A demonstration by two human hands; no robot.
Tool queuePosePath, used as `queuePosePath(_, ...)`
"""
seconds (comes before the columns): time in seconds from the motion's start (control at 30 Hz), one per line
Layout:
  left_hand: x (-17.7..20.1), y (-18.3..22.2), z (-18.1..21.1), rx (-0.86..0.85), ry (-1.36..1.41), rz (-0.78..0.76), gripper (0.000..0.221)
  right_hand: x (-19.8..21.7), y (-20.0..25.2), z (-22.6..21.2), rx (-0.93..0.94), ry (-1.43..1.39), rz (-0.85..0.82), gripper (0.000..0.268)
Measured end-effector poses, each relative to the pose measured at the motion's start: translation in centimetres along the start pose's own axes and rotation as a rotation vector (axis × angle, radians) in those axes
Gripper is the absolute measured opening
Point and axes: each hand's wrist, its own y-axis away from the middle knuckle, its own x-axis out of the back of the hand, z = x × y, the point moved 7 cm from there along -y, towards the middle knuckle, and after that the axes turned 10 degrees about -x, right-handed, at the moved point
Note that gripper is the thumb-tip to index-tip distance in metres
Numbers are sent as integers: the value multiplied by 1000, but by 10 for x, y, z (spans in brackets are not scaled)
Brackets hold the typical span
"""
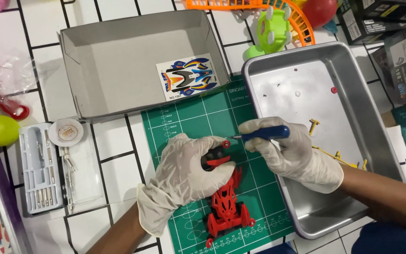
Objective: Assembling a Mini 4WD toy car by fitting plastic parts and fastening them with a screwdriver.
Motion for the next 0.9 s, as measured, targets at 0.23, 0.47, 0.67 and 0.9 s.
queuePosePath(0.23,-4,-1,-2,-132,-32,74,29,-6,39,61,-240,-1214,-276,32)
queuePosePath(0.47,-2,-2,0,-128,-49,75,26,-3,19,8,172,-256,-26,27)
queuePosePath(0.67,-3,-1,1,-192,-60,110,23,-2,13,-5,207,-34,-6,25)
queuePosePath(0.9,5,-2,11,-269,-46,152,20,1,-30,-63,74,104,-151,28)
